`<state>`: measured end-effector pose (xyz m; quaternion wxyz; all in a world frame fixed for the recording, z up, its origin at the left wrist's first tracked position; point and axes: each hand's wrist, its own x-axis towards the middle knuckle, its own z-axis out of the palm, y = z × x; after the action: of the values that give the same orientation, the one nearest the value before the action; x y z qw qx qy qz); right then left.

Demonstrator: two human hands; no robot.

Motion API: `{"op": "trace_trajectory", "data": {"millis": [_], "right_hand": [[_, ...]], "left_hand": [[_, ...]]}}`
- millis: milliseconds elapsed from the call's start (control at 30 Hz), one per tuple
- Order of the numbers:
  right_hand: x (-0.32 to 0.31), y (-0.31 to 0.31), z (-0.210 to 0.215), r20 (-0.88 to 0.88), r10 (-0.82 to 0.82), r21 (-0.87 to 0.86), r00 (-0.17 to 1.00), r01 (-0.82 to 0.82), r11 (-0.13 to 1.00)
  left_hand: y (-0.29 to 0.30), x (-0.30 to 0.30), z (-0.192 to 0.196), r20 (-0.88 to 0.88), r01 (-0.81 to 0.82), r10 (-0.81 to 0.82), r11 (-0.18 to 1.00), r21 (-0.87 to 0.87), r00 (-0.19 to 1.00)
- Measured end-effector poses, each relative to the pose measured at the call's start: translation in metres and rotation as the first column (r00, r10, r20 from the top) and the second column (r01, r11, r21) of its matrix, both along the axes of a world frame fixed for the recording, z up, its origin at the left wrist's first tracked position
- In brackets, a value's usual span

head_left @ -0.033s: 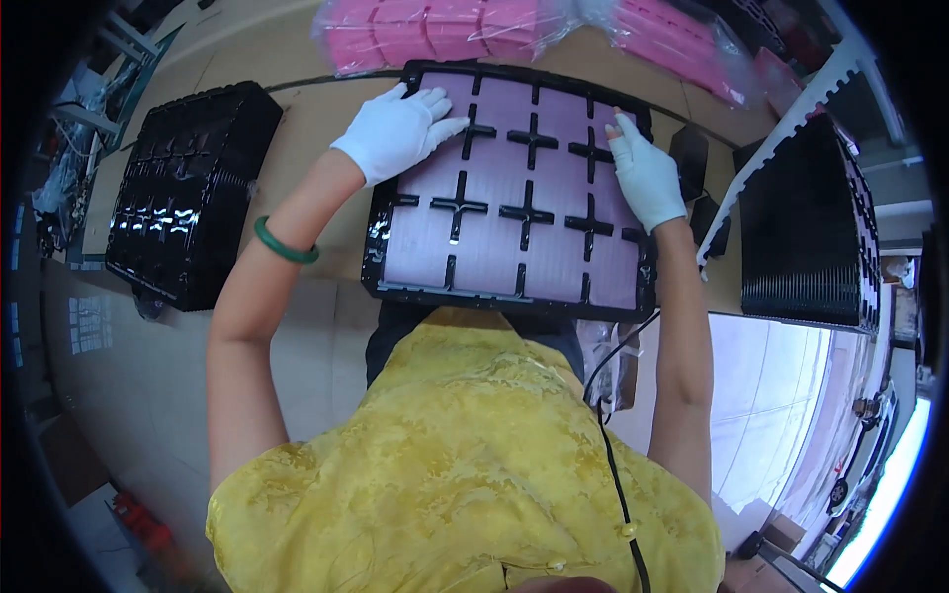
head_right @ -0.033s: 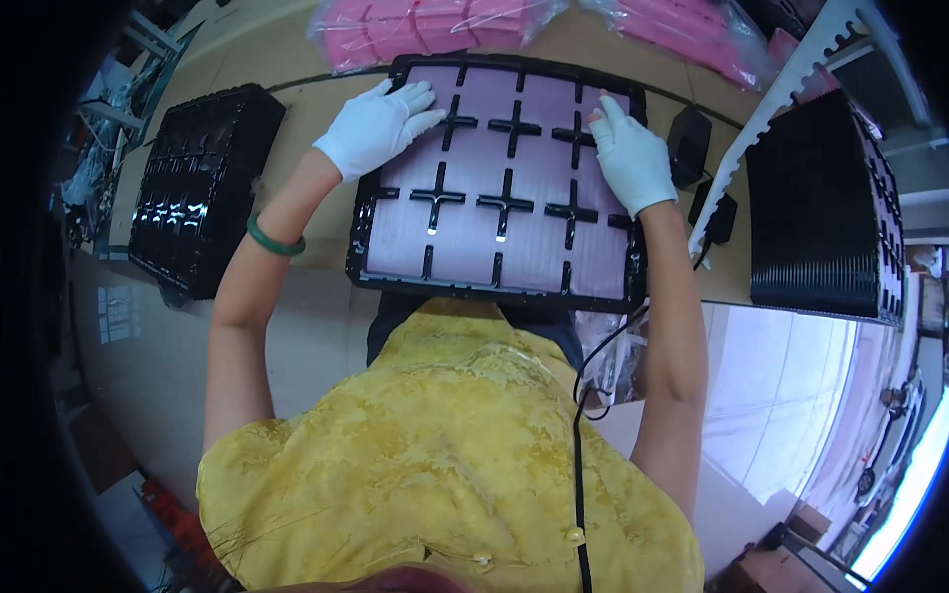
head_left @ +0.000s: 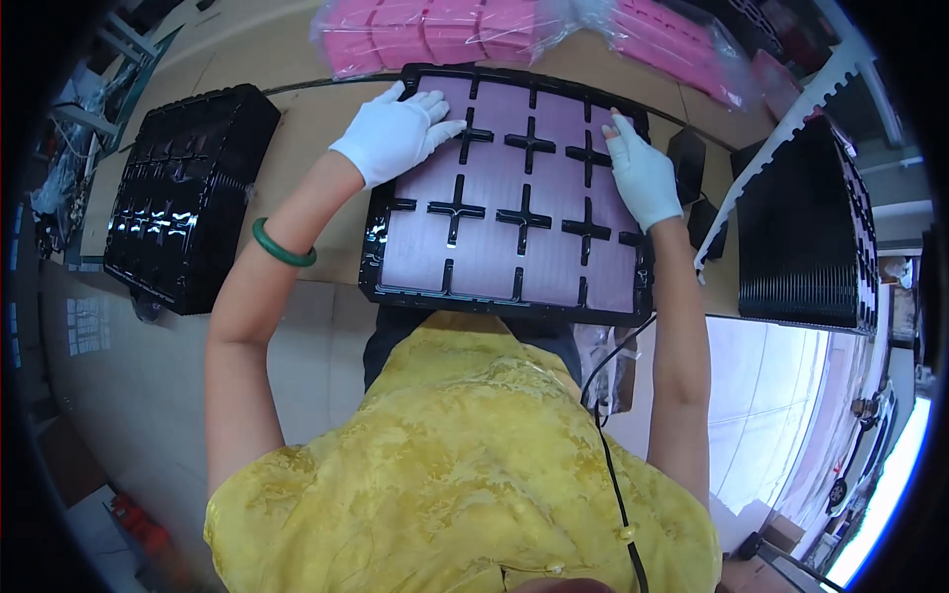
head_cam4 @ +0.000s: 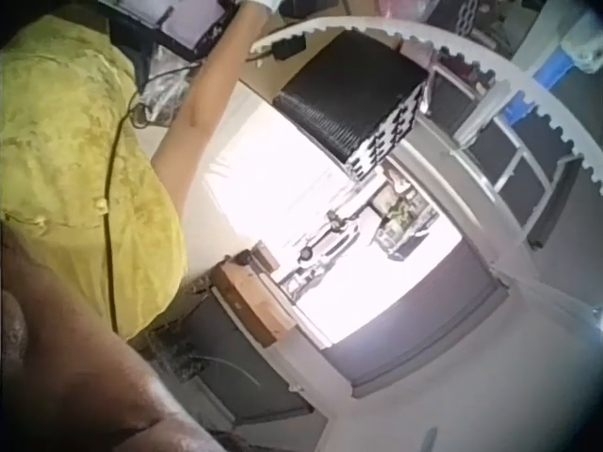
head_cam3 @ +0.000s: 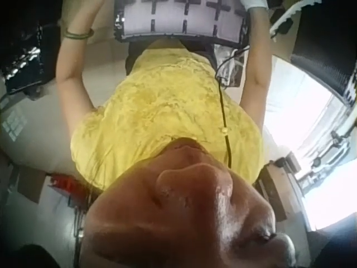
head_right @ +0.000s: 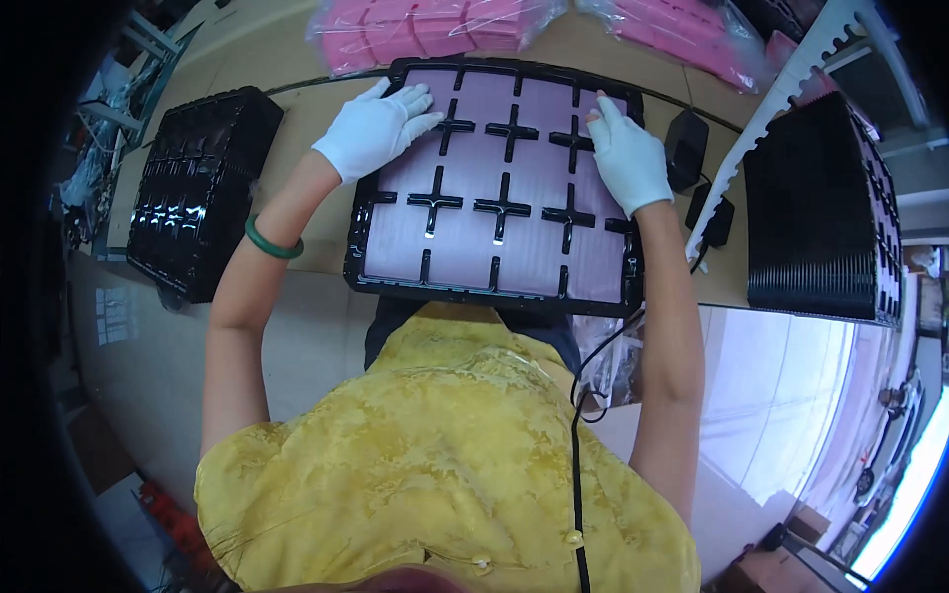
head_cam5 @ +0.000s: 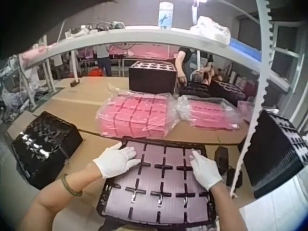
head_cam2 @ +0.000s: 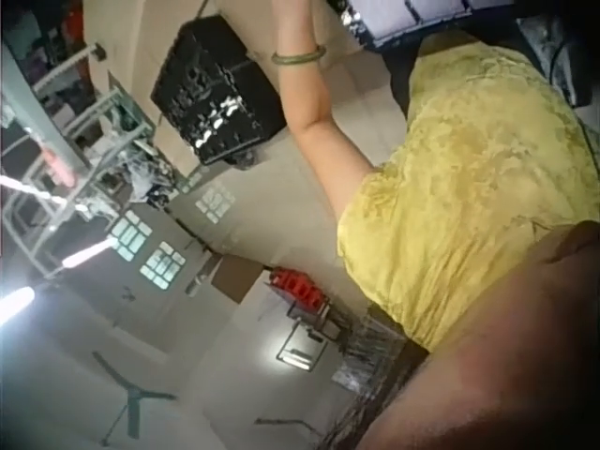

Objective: Placing foam inserts into plastic trays and attaching small plastic components.

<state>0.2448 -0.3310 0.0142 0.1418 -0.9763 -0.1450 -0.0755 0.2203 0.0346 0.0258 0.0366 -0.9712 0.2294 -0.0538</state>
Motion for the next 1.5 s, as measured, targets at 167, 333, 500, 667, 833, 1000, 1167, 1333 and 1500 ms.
{"op": "trace_trajectory", "data": {"millis": [167,333,500,667,833,1000,1167,1333,1500], "right_hand": [[0.008,0.009,0.012,0.016,-0.014,0.014,1.000,0.014,1.000],[-0.011,-0.006,0.004,0.015,0.076,-0.083,0.997,-0.075,0.994],[0.012,-0.004,-0.005,0.168,0.145,-0.187,0.975,-0.113,0.976],[-0.014,-0.011,-0.019,0.203,0.066,-0.219,0.977,-0.021,0.976],[0.024,-0.016,-0.005,0.123,0.069,-0.104,0.990,-0.056,0.993],[-0.069,-0.025,0.022,0.025,0.078,0.125,0.997,-0.080,0.989],[-0.105,-0.005,0.032,-0.029,0.092,-0.028,0.995,-0.093,0.995],[-0.096,-0.010,0.008,0.192,0.175,-0.094,0.966,-0.160,0.983],[-0.140,-0.011,0.019,0.004,0.138,-0.050,0.990,-0.137,0.989]], "left_hand": [[0.012,0.015,-0.008,0.210,0.203,-0.240,0.962,0.183,0.948],[-0.005,-0.012,0.011,0.009,0.089,-0.090,0.994,0.069,0.996],[-0.007,0.016,-0.006,0.203,0.250,-0.270,0.961,0.119,0.941],[0.006,-0.008,-0.018,0.173,0.121,-0.119,0.993,-0.004,0.978],[-0.005,0.018,-0.004,0.238,0.165,-0.170,0.985,0.041,0.956],[0.002,-0.053,0.008,0.073,0.024,-0.011,0.983,-0.183,0.997],[-0.013,-0.096,-0.002,0.098,0.101,-0.076,0.955,-0.280,0.992],[-0.016,-0.099,0.014,0.057,0.099,-0.087,0.962,-0.256,0.995],[-0.008,-0.136,0.027,-0.117,0.032,-0.064,0.966,-0.255,0.991]]}}
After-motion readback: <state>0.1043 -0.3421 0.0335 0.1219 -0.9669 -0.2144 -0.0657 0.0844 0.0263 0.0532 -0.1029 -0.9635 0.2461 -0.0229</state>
